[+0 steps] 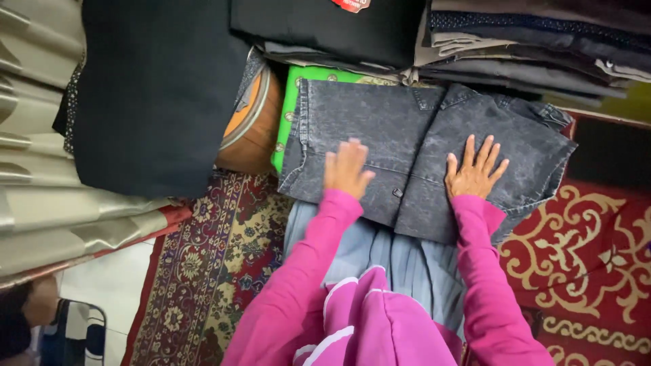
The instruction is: The person folds a pair of black pants and then a pair of grey jeans on a green patterned cushion placed on their lap. They then pick up the folded jeans and place them on a stack of other folded clothes to the side.
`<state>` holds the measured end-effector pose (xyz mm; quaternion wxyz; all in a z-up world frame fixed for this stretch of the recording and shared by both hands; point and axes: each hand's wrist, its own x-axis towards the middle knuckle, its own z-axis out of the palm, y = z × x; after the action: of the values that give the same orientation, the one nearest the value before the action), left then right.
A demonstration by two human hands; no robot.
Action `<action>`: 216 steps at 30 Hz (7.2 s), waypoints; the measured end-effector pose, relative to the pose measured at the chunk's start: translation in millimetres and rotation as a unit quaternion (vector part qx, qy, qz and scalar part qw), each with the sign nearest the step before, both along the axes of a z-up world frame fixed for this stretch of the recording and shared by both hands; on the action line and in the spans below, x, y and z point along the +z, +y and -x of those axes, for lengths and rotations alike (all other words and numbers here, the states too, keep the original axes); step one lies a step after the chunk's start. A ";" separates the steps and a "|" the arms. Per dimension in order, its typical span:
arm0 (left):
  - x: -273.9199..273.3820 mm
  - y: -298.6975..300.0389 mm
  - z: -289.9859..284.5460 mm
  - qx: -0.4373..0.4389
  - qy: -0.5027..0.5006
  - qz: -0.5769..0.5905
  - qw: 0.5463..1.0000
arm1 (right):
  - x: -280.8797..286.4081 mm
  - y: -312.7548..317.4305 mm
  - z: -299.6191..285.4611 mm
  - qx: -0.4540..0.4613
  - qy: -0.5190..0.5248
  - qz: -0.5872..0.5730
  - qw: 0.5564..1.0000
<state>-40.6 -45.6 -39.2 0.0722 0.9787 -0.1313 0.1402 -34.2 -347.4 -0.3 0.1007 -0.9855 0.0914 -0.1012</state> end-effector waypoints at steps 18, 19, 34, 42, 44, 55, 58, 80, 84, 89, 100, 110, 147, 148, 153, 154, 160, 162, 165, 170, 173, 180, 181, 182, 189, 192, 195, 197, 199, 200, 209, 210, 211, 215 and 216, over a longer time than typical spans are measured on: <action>-22.5 -51.0 -0.2 -0.209 0.142 0.084 0.964 | -0.6 3.4 -2.3 -0.047 0.045 0.010 0.998; -26.0 -62.2 -17.2 -0.211 0.139 0.085 0.964 | -0.9 3.2 -2.8 -0.049 0.042 0.012 0.998; -41.7 -170.6 -174.9 -0.152 0.057 -0.032 0.986 | 4.5 9.3 -6.9 -0.058 0.052 0.030 0.997; 28.5 -129.6 -124.3 -0.149 0.165 0.014 0.975 | 9.1 11.0 -8.1 -0.050 0.047 0.025 0.997; 15.0 -91.4 -105.3 -0.121 0.128 0.001 0.984 | 9.0 11.7 -8.1 -0.050 0.046 0.016 0.998; 21.9 4.2 5.2 -0.033 0.181 0.028 0.983 | 10.5 11.4 -2.9 -0.042 0.053 -0.007 0.998; 8.6 -29.9 31.8 -0.052 0.199 0.065 0.977 | 0.6 1.0 -10.2 -0.044 0.069 -0.010 0.997; 78.6 -87.4 86.7 -0.205 0.166 0.293 0.919 | 74.3 -47.8 144.4 -0.275 -0.177 -0.492 0.807; 105.4 -87.4 112.0 -0.190 0.210 0.411 0.866 | 192.5 35.1 95.4 0.016 -0.197 -0.433 0.880; -10.7 -20.1 127.0 0.042 0.250 0.437 0.863 | 185.8 182.9 25.6 0.197 -0.153 -0.466 0.849; -72.2 31.5 97.3 0.394 0.307 0.752 0.430 | 63.3 170.5 83.1 0.297 0.236 -0.165 0.910; -77.0 78.7 51.9 0.314 0.316 0.708 0.548 | -36.8 -6.1 137.8 0.184 -0.105 -0.005 0.977; -14.5 -98.4 40.0 -0.281 -0.025 0.101 0.954 | -14.9 -132.8 47.9 0.093 0.356 -0.106 0.924; -6.3 -91.1 36.4 -0.281 -0.026 0.100 0.954 | -11.0 -130.9 45.3 0.093 0.354 -0.106 0.924; 16.1 -50.1 30.9 -0.299 -0.046 0.104 0.948 | -5.2 -137.7 50.0 0.118 0.341 -0.150 0.921; 12.3 -45.2 31.3 -0.298 -0.045 0.103 0.948 | -8.6 -139.8 52.0 0.118 0.342 -0.151 0.920; 39.3 -49.0 38.5 -0.255 -0.020 0.134 0.957 | -4.1 -136.6 53.4 0.123 0.344 -0.159 0.917; 53.1 -65.5 43.4 -0.254 -0.008 0.176 0.951 | 8.3 -132.2 51.4 0.119 0.345 -0.165 0.916; 29.4 -91.5 52.6 -0.258 -0.024 0.191 0.947 | 5.9 -135.0 51.5 0.117 0.341 -0.165 0.918; 8.7 -98.7 44.4 -0.267 -0.059 0.145 0.951 | 4.9 -135.1 51.5 0.118 0.332 -0.168 0.921; 13.9 -75.7 41.1 -0.271 -0.068 0.111 0.954 | 0.9 -134.6 53.6 0.127 0.326 -0.177 0.920; 11.4 -66.3 37.8 -0.241 -0.044 0.121 0.962 | -3.9 -137.9 56.7 0.122 0.316 -0.186 0.922; 9.3 -67.6 38.5 -0.242 -0.044 0.122 0.962 | 8.4 -132.0 60.2 0.121 0.316 -0.185 0.923; 7.3 -68.7 39.0 -0.235 -0.046 0.131 0.962 | 20.6 -125.9 63.7 0.124 0.308 -0.190 0.924; 68.8 -93.6 49.1 -0.238 -0.047 0.182 0.953 | 43.7 -98.7 108.0 0.121 0.172 -0.206 0.956; 110.8 -129.0 32.2 -0.281 -0.022 0.143 0.949 | 59.7 -82.3 121.2 0.129 0.115 -0.196 0.965; 97.3 -152.5 6.6 -0.303 0.126 0.057 0.943 | 44.1 -71.1 131.8 0.129 0.076 -0.133 0.980; 51.8 -157.6 -6.7 -0.320 0.119 0.058 0.938 | 34.8 -70.3 131.3 0.118 0.069 -0.117 0.984; 35.5 -156.6 -11.7 -0.338 0.114 0.056 0.933 | 21.2 -71.0 129.7 0.106 0.063 -0.102 0.987; 42.2 -152.3 -10.0 -0.353 0.119 0.064 0.926 | 12.6 -71.7 128.2 0.103 0.058 -0.071 0.990; 77.2 -123.6 26.4 -0.378 0.253 0.021 0.890 | 33.9 -76.4 135.3 0.109 0.034 -0.057 0.992; 77.6 -119.4 28.9 -0.381 0.255 0.016 0.888 | 45.2 -79.0 141.6 0.123 -0.002 -0.041 0.991; 76.5 -118.9 32.4 -0.381 0.255 0.018 0.888 | 55.3 -78.4 151.7 0.124 -0.001 -0.040 0.992; 75.2 -115.3 42.6 -0.353 0.289 0.018 0.890 | 72.7 -74.6 184.0 0.056 -0.006 -0.154 0.987; 75.3 -115.0 45.4 -0.350 0.289 0.012 0.891 | 71.5 -74.0 191.9 0.044 0.007 -0.178 0.983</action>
<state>-86.0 -160.6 36.2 0.1634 0.8657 -0.4368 -0.1816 -226.1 -421.4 71.3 0.2780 -0.9556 0.0656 -0.0717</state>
